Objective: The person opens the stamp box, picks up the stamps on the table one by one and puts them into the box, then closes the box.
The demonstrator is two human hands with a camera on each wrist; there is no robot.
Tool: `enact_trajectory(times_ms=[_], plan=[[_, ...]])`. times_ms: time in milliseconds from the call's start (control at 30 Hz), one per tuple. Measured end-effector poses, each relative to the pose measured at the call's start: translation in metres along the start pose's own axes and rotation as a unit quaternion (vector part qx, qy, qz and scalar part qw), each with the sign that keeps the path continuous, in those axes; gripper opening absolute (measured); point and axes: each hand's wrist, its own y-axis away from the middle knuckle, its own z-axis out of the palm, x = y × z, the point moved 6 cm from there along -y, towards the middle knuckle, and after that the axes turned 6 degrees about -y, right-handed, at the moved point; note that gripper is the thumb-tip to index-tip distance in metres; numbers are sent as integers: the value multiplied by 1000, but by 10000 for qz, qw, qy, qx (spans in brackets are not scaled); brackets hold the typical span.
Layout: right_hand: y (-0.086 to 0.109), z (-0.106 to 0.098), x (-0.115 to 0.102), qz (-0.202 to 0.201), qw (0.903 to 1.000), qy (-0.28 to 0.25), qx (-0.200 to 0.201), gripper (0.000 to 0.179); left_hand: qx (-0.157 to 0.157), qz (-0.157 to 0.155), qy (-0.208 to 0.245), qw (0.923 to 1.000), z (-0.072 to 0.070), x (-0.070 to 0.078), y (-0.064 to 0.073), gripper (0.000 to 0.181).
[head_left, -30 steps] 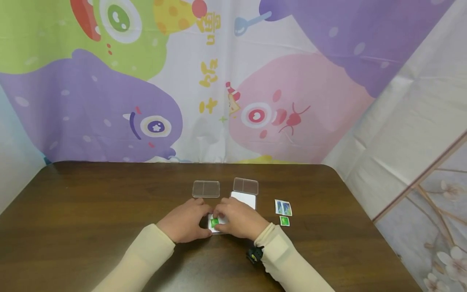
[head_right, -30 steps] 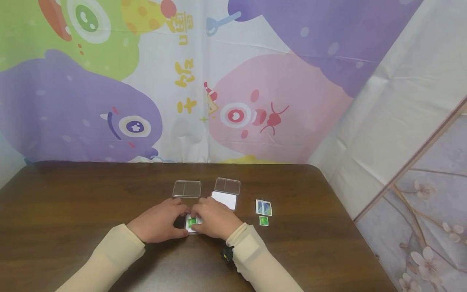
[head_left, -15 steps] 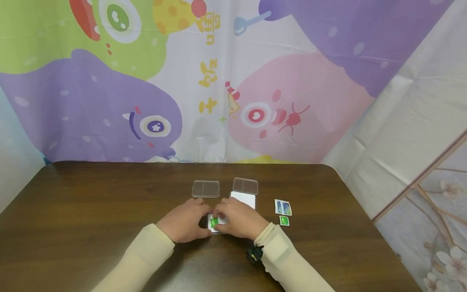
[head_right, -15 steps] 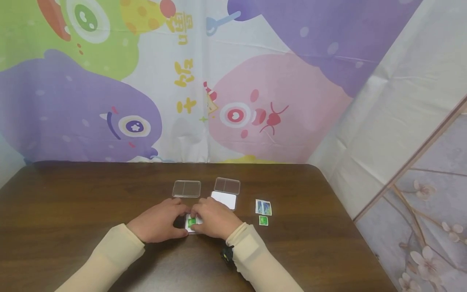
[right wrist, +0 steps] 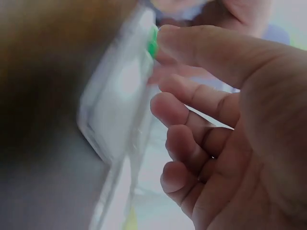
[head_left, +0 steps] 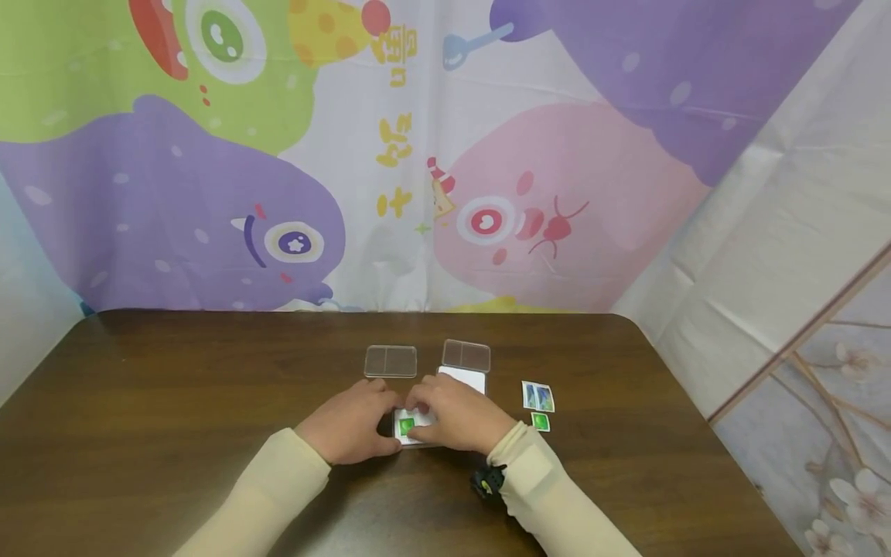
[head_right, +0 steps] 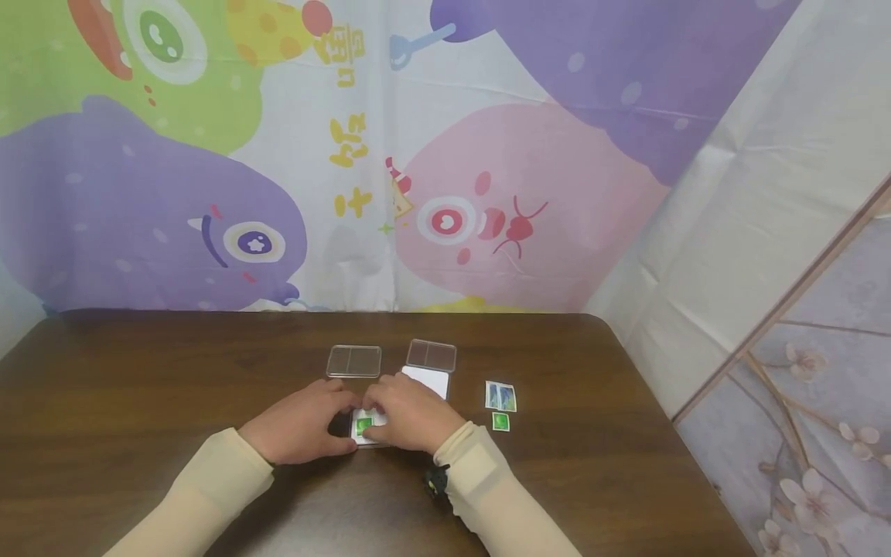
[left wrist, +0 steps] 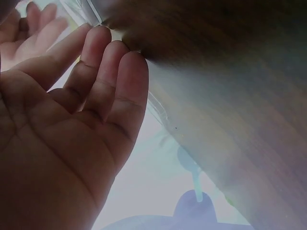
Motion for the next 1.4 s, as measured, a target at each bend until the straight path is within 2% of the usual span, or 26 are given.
enact_trajectory(times_ms=[233,367,467,600,700,800,867,967,1133,1400], plan=[[15,-28,24,336,9991,-251,90,26,72,96,-106,9999,2,1,-1,42],[32,-47,46,929,9942,-550,-22,27,75,84,-57,9999,0,3,-1,40],[50,-64,66,1788,9817,-659,-60,18,75,120,-30,9999,-1,4,1,40],[75,-78,88,2975,9536,-416,-223,16,81,152,1,9999,-2,3,2,41],[86,-78,96,3478,9356,-358,-494,18,101,100,21,9999,-2,1,4,41],[88,-73,99,3715,9249,-400,-696,21,137,45,-7,9999,-1,-1,4,41],[87,-70,99,3771,9221,-431,-759,22,154,35,-21,9999,-1,-1,4,41],[82,-66,98,3729,9240,-359,-770,25,152,39,-24,9999,-1,-1,4,42],[79,-62,93,3564,9300,-525,-736,23,107,22,-20,9999,-1,1,2,43],[79,-58,91,3587,9289,-619,-677,21,108,22,-21,9999,1,0,0,42]])
